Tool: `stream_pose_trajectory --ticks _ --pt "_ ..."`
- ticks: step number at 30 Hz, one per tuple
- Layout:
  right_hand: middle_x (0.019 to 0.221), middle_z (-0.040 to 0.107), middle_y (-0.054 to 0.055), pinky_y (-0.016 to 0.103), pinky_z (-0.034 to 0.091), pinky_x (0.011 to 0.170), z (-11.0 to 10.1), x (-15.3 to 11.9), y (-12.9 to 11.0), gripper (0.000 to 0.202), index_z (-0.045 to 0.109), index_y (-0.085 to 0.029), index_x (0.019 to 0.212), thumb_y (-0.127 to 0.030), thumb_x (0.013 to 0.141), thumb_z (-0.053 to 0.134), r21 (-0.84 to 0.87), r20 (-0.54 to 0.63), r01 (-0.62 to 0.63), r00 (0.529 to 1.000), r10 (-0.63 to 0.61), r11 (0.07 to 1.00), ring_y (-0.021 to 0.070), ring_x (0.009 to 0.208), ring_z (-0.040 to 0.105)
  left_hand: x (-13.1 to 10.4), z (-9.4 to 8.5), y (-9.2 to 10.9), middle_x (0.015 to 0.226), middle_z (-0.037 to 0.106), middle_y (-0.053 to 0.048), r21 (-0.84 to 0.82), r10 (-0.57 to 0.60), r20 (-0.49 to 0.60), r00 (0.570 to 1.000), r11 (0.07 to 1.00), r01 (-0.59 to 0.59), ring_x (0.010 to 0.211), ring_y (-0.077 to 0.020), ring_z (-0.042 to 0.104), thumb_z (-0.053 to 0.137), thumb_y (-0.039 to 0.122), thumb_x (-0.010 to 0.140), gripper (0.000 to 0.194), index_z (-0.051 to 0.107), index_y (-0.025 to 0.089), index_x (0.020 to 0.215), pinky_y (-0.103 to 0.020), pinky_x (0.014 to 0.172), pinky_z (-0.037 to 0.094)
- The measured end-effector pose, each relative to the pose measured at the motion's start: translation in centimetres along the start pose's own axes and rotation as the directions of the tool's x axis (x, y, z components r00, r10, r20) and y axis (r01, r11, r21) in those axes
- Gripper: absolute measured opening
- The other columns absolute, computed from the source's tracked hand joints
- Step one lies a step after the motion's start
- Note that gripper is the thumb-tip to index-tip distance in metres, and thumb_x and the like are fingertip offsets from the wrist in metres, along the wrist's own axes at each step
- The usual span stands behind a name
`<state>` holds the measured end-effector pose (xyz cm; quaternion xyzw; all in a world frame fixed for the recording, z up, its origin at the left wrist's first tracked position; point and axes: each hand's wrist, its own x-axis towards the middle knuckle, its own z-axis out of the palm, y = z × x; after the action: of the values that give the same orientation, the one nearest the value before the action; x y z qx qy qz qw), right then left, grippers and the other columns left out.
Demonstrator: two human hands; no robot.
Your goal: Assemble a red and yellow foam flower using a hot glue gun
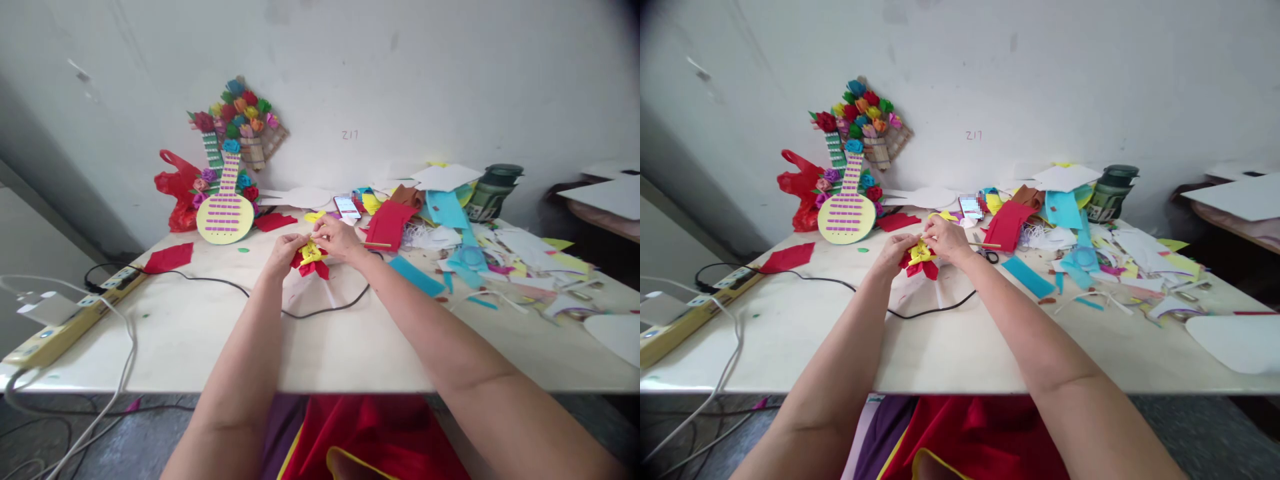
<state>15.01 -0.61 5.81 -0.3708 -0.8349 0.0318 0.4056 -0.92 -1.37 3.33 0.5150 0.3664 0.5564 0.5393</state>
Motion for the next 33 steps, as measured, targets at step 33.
stream_pose_trajectory --ticks 33 --pt "0.083 0.07 0.006 0.024 0.036 0.066 -0.5 0.4 1.0 0.027 0.072 -0.015 0.084 -0.023 0.086 0.047 -0.134 0.303 0.037 0.953 0.006 0.99 0.0146 0.076 0.058 -0.3 -0.1 0.6 0.054 0.059 -0.003 0.098 -0.107 0.026 0.994 0.99 0.104 0.044 -0.0095 0.05 0.079 0.039 0.053 0.033 0.061 0.013 0.061 -0.021 0.041 0.031"
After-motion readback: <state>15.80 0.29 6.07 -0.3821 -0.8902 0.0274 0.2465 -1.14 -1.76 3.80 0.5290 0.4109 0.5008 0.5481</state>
